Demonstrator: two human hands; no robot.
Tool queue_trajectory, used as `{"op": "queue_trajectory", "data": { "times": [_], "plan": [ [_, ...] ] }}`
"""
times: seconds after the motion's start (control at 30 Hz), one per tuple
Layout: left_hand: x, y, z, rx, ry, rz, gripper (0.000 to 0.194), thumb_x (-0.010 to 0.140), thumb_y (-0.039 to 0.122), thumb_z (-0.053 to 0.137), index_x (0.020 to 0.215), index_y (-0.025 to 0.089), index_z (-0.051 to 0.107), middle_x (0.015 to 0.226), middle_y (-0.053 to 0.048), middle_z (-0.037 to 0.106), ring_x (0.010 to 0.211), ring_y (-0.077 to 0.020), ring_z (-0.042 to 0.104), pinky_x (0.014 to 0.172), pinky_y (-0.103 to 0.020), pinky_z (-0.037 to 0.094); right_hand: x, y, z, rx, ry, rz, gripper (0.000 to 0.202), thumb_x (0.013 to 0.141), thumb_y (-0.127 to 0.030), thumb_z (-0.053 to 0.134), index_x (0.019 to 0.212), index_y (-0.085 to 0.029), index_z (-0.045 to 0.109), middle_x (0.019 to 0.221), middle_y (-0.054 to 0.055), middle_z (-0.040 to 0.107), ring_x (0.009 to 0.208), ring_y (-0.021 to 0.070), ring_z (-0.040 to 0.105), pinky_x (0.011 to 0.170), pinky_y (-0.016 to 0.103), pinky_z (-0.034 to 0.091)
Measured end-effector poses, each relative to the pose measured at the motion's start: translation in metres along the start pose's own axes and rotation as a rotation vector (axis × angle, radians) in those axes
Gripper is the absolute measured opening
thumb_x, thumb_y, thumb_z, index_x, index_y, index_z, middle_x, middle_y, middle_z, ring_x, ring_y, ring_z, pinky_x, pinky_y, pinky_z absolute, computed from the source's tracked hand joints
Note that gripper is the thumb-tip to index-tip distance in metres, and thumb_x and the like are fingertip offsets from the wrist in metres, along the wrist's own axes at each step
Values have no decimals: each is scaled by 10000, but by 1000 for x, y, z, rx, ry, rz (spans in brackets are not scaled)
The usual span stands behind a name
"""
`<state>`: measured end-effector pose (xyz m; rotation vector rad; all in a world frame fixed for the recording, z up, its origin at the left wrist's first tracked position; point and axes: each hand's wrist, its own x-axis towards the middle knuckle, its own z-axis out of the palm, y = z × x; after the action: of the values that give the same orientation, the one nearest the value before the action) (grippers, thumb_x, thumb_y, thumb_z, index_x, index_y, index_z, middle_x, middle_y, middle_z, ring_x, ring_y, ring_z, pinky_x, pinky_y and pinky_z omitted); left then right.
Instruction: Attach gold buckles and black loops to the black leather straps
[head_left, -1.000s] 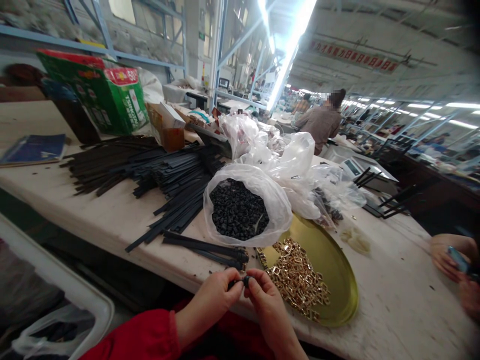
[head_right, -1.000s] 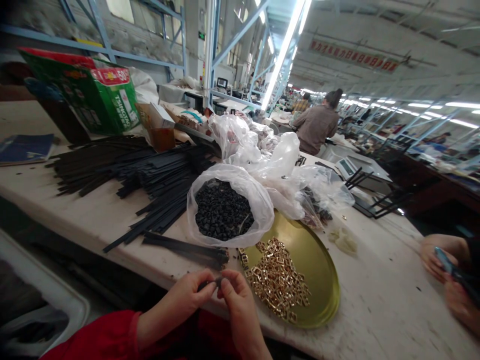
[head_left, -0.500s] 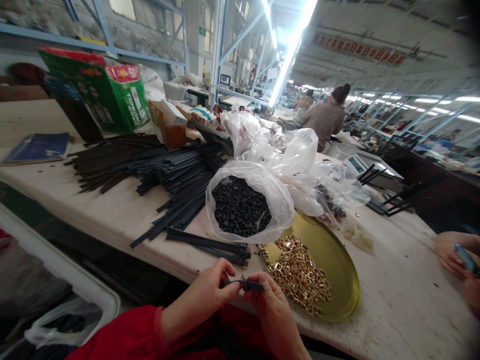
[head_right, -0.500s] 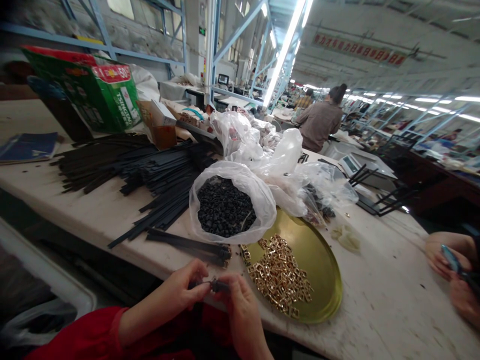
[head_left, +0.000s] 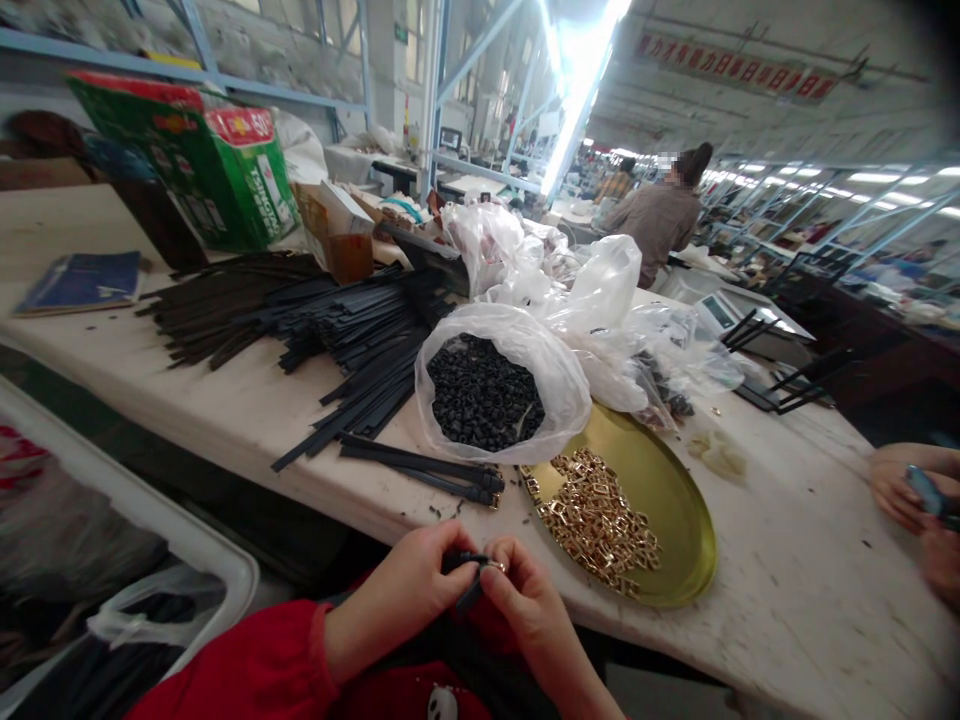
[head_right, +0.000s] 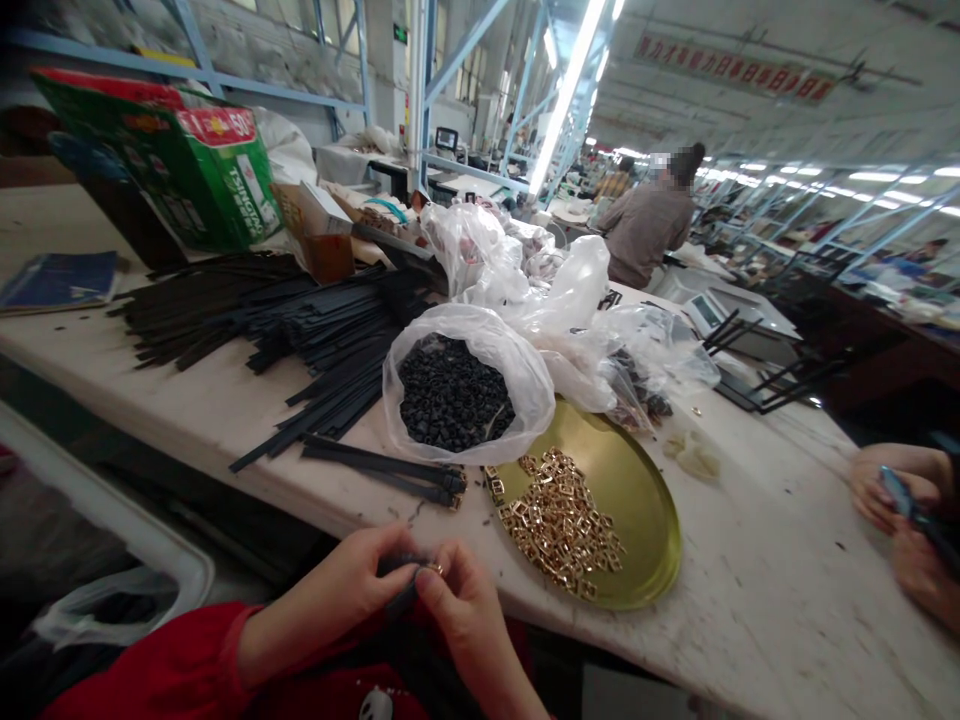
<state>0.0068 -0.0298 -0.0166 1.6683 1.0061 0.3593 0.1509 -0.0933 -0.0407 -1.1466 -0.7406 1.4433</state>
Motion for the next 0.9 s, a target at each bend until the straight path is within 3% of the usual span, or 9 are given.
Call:
{"op": "queue_trajectory", "data": {
  "times": [0.13,0.3,0.4,0.53,0.73,0.9],
  "plan": [
    [-1,0,6,-247,-76,-80,185,675,292,551,766,134,587,680,10,600,624,-132,515,554,-214,367,4,4,-4,-154,161,-15,330,735,-466,615,627,-195,461,563,-60,432,525,91,374,501,212,336],
    [-1,3,8,-484,-78,-214,196,602,263,541,741,126,556,661,14,589,604,-118,509,574,-216,375,10,15,-11,-212,258,-62,294,688,-442,659,700,-212,477,546,-75,435,490,91,380,468,213,318],
    [-1,3,7,-494,-78,-253,247,599,297,570,772,121,565,674,8,601,617,-127,520,572,-219,375,8,14,-11,-238,144,-55,288,685,-412,672,825,-216,515,573,-76,460,502,92,398,469,209,315],
    [-1,0,7,-451,-87,-269,237,593,288,596,761,123,576,674,0,623,630,-143,542,569,-225,379,5,7,-13,-250,-14,51,311,664,-422,696,720,-203,483,517,-86,458,468,80,406,435,194,286],
    [-2,-3,9,-577,-127,-321,204,616,255,573,769,121,557,637,4,622,560,-103,500,501,-195,316,7,4,-21,52,-222,288,363,692,-439,682,714,-194,415,607,-23,612,466,72,488,453,181,318],
    [-6,3,4,-478,-204,-303,238,646,291,595,806,115,592,684,4,628,574,-101,487,507,-198,313,2,5,-21,-99,-176,271,347,714,-459,652,734,-189,435,530,-57,551,417,51,417,415,167,271]
  ]
}}
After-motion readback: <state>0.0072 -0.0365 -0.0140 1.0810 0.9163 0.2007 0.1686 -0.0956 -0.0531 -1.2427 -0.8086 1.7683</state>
